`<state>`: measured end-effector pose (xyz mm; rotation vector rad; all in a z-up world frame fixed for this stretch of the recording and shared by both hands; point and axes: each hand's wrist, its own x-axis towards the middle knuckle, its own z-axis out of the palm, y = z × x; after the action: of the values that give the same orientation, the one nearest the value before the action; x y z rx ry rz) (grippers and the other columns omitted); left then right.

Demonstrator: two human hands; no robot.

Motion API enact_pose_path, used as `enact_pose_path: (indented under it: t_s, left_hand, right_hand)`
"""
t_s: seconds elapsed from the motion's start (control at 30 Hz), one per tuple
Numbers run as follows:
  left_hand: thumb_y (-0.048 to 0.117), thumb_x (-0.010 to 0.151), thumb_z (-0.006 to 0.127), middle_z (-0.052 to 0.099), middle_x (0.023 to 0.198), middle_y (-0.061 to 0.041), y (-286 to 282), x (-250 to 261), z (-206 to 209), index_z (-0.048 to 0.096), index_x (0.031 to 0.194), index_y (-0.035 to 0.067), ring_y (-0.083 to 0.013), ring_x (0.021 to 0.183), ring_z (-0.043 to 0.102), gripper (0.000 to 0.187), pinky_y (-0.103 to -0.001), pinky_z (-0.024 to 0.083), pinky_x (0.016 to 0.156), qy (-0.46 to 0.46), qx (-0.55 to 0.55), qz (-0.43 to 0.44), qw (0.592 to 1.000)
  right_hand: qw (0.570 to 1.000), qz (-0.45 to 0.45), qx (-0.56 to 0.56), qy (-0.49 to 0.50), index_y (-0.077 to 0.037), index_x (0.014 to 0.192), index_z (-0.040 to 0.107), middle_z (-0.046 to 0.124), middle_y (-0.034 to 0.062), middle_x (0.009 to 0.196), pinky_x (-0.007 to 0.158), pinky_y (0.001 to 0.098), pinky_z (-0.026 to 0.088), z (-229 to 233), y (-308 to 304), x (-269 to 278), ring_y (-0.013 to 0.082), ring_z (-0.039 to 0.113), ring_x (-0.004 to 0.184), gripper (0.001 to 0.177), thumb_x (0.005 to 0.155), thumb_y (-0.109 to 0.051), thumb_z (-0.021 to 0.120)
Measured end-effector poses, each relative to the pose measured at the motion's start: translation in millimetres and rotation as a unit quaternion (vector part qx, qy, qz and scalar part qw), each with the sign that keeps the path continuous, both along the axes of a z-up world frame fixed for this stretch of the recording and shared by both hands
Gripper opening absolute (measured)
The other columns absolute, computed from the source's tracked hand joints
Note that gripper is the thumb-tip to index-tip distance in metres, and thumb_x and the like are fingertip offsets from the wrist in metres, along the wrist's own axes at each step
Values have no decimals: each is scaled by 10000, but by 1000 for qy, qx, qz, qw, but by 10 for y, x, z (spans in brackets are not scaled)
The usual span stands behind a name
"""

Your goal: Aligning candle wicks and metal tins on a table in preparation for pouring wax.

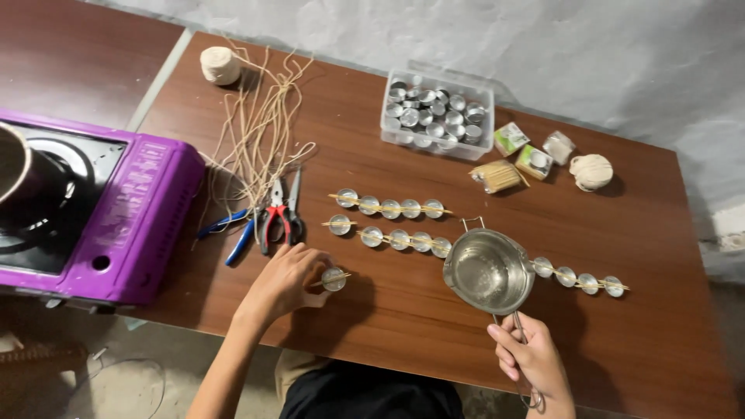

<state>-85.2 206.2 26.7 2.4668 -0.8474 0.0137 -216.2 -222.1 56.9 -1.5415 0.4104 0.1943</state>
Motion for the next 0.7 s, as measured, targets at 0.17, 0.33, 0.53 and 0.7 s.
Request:
enact_pose_path:
  t_s: [0.17, 0.33, 0.53, 0.7]
  left_hand:
    - [270, 688, 825, 753, 1042, -15, 26, 49, -158, 552, 1140, 180, -240, 953, 618, 535, -356, 394, 855, 47, -19, 18, 999]
    - [220, 703, 801, 719, 1080, -39, 16, 102, -234, 560, 1191, 145, -248, 965, 619, 549, -364, 401, 850, 37, -32, 20, 999]
    - [243, 754, 806, 735, 1115, -32, 32, 83, -195, 581, 1229, 134, -252, 955, 586, 537, -374, 413, 854, -13, -34, 37, 999]
    - [551, 746, 855, 744, 1131, -8, -37, 101, -312, 600, 1298, 171, -247, 978, 584, 717, -384, 390, 856, -54, 10, 69, 996]
  right_hand:
    - [1000, 30, 1, -6, -34, 720, 436, 416, 97, 433, 290, 258, 265, -7, 204, 57, 157, 347, 286, 341, 917, -61, 714]
    - [999, 41, -27, 7, -27, 725, 451, 440, 99, 424, 291, 268, 266, -7, 305, 113, 169, 370, 273, 335, 918, -80, 720]
    - [997, 53, -56, 21, -26, 721, 457, 443, 99, 424, 308, 273, 273, 95, 431, 168, 173, 378, 275, 336, 923, -85, 719]
    - [996, 66, -48, 23, -19, 721, 476, 451, 105, 424, 303, 277, 282, 96, 476, 246, 175, 379, 276, 326, 920, -86, 725]
